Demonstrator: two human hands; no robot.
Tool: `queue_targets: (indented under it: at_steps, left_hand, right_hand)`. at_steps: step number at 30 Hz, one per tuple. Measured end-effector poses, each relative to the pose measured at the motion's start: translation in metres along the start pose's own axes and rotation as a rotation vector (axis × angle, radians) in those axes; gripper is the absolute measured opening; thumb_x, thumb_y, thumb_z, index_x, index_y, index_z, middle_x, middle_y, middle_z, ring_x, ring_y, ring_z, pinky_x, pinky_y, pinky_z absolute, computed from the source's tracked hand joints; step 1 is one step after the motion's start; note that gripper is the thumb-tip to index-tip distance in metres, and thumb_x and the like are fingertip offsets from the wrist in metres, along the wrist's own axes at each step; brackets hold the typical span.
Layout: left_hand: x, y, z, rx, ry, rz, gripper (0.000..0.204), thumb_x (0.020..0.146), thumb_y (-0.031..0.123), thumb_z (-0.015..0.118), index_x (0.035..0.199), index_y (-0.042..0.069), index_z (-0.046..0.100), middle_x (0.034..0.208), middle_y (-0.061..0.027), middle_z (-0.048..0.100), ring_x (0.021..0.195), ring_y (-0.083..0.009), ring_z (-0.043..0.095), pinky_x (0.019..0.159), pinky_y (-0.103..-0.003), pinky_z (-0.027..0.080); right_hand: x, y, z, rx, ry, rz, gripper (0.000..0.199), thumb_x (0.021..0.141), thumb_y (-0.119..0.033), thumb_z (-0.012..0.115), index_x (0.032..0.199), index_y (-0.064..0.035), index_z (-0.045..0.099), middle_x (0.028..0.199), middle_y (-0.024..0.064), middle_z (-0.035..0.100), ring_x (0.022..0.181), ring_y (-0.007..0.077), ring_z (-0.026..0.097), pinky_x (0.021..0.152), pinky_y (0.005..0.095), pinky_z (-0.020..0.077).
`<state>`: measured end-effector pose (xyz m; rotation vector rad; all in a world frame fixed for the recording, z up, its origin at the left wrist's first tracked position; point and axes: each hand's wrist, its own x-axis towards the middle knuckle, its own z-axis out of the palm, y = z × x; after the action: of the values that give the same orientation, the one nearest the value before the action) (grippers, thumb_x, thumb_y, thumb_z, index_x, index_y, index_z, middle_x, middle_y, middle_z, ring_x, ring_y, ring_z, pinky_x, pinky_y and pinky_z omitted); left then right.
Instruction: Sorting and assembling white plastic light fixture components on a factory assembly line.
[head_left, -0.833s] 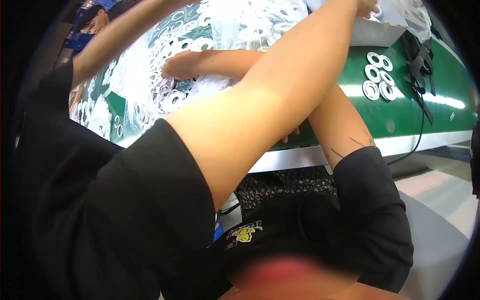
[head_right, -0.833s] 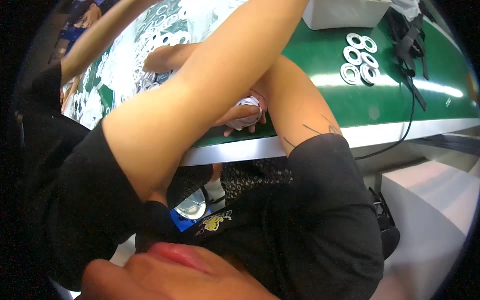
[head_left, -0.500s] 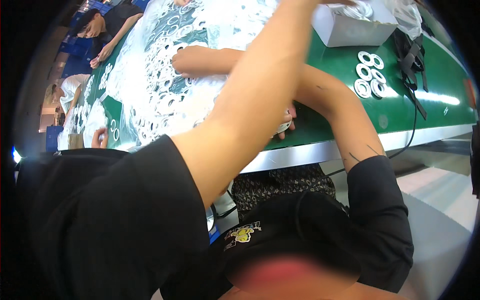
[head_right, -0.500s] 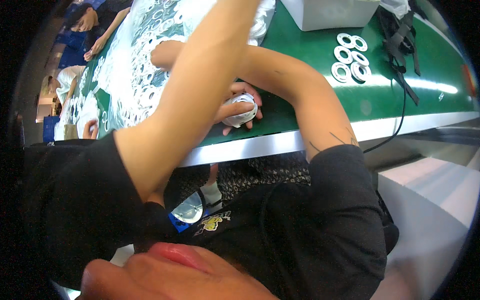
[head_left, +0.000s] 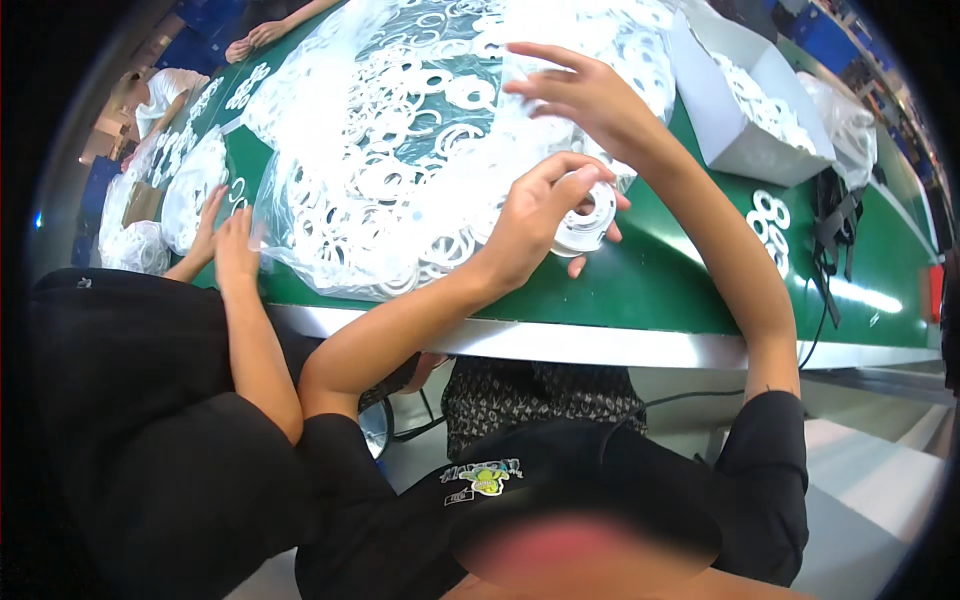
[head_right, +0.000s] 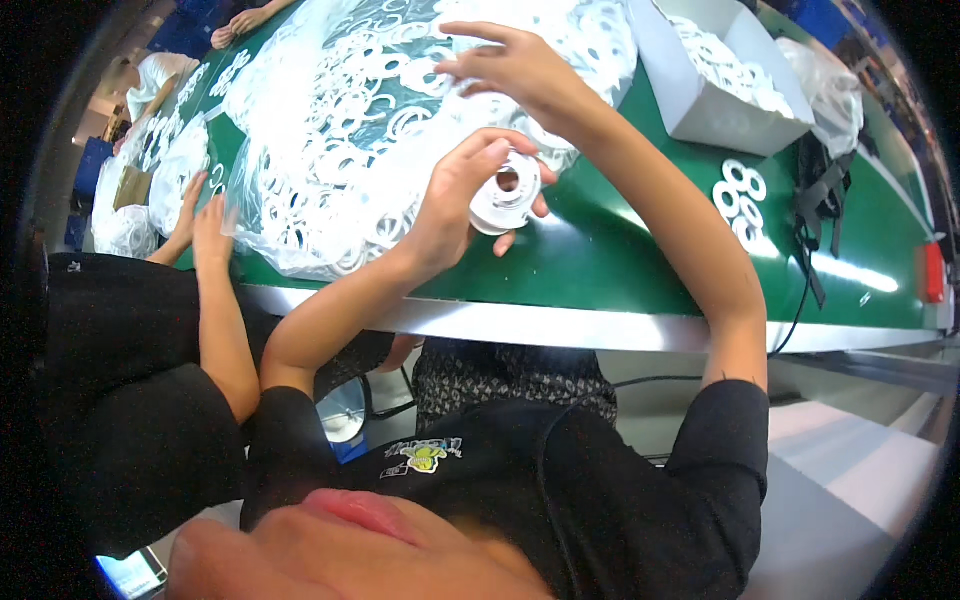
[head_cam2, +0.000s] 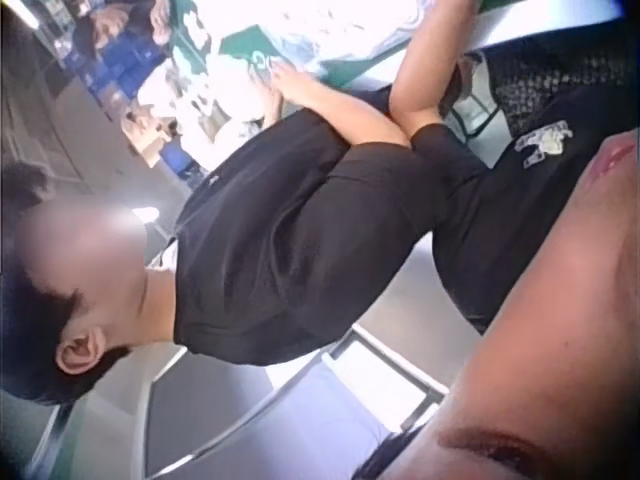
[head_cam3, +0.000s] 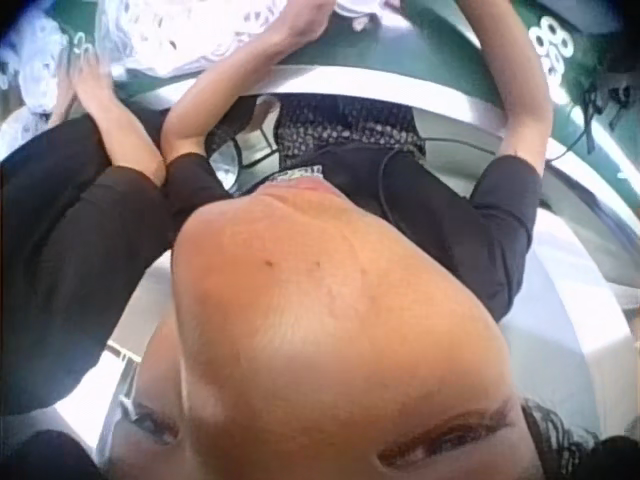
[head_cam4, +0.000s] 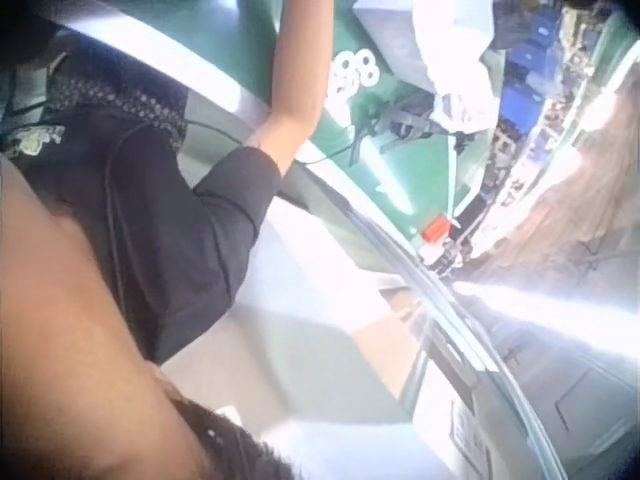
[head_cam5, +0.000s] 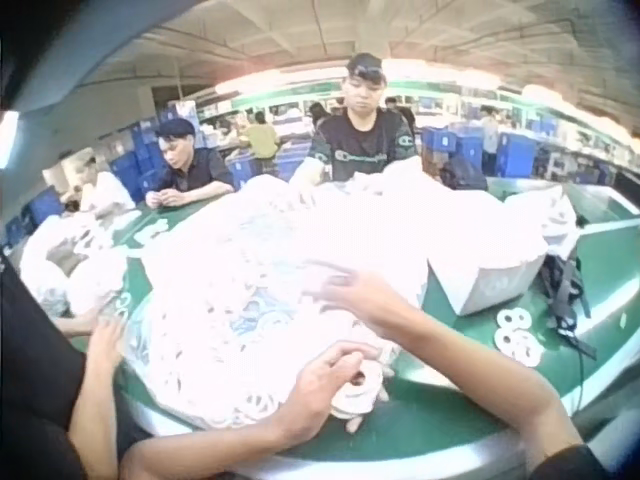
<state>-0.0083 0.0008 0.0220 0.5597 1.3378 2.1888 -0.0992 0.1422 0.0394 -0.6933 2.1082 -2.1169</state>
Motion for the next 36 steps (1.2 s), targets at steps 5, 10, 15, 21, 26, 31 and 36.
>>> queue_targets:
  at_steps: [5, 10, 15, 21, 26, 31, 36]
  left_hand:
    - [-0.006, -0.003, -0.014, -0.010, 0.203, -0.042, 0.038, 0.098, 0.034, 0.042, 0.117, 0.001, 0.045, 0.102, -0.0155, 0.059, 0.080, -0.0190, 0.064, 0.045, -0.023, 0.050]
    - [0.002, -0.005, -0.013, -0.031, 0.149, -0.039, 0.037, 0.097, 0.035, 0.047, 0.112, 0.001, 0.047, 0.099, -0.0119, 0.060, 0.080, -0.0171, 0.064, 0.046, -0.024, 0.051]
    - [-0.001, -0.001, -0.022, 0.059, 0.232, 0.012, 0.032, 0.095, 0.029, 0.052, 0.112, 0.001, 0.048, 0.096, -0.0131, 0.062, 0.076, -0.0165, 0.065, 0.042, -0.025, 0.050]
    - [0.012, -0.007, -0.025, -0.031, 0.261, -0.014, 0.025, 0.095, 0.023, 0.051, 0.111, 0.005, 0.048, 0.092, -0.0120, 0.062, 0.073, -0.0167, 0.065, 0.038, -0.024, 0.047]
    - [0.006, 0.010, -0.028, -0.008, 0.324, -0.035, 0.029, 0.095, 0.025, 0.050, 0.111, 0.001, 0.049, 0.096, -0.0146, 0.063, 0.074, -0.0169, 0.065, 0.038, -0.023, 0.046]
    - [0.011, 0.009, -0.028, 0.003, 0.169, -0.053, 0.056, 0.097, 0.044, 0.029, 0.126, -0.002, 0.041, 0.108, -0.0169, 0.059, 0.093, -0.0237, 0.061, 0.057, -0.030, 0.052]
    - [0.010, 0.006, -0.032, -0.139, 0.185, 0.038, 0.053, 0.096, 0.037, 0.032, 0.130, -0.004, 0.036, 0.119, -0.0214, 0.054, 0.108, -0.0300, 0.058, 0.086, -0.041, 0.052]
  right_hand:
    - [-0.044, -0.022, -0.014, 0.150, -0.049, 0.162, 0.048, 0.087, -0.010, 0.062, 0.133, -0.0030, 0.048, 0.100, 0.0070, 0.060, 0.095, 0.0153, 0.057, 0.089, 0.0296, 0.0480]
    - [-0.063, -0.025, -0.027, 0.114, 0.031, 0.314, 0.037, 0.086, -0.013, 0.064, 0.118, 0.0043, 0.057, 0.104, 0.0087, 0.062, 0.092, 0.0157, 0.062, 0.088, 0.0304, 0.0493]
    - [-0.057, -0.013, -0.022, 0.012, 0.011, 0.299, 0.036, 0.086, -0.012, 0.064, 0.119, 0.0023, 0.059, 0.098, 0.0093, 0.063, 0.081, 0.0152, 0.064, 0.079, 0.0266, 0.0521]
    - [-0.059, -0.018, -0.033, -0.180, 0.033, 0.180, 0.036, 0.084, -0.017, 0.067, 0.117, -0.0042, 0.063, 0.088, 0.0053, 0.061, 0.078, 0.0114, 0.061, 0.072, 0.0232, 0.0499]
    - [-0.050, -0.009, -0.036, -0.387, -0.181, 0.014, 0.045, 0.081, -0.009, 0.070, 0.124, -0.0064, 0.057, 0.096, 0.0037, 0.061, 0.083, 0.0087, 0.059, 0.075, 0.0222, 0.0477]
    - [-0.057, -0.017, -0.040, -0.474, -0.101, -0.030, 0.045, 0.078, -0.015, 0.073, 0.120, -0.0060, 0.060, 0.106, 0.0067, 0.063, 0.092, 0.0128, 0.060, 0.083, 0.0268, 0.0489]
    - [-0.064, -0.007, -0.015, -0.568, -0.009, -0.211, 0.043, 0.074, -0.017, 0.076, 0.113, -0.0052, 0.064, 0.115, 0.0074, 0.062, 0.103, 0.0177, 0.058, 0.091, 0.0314, 0.0461]
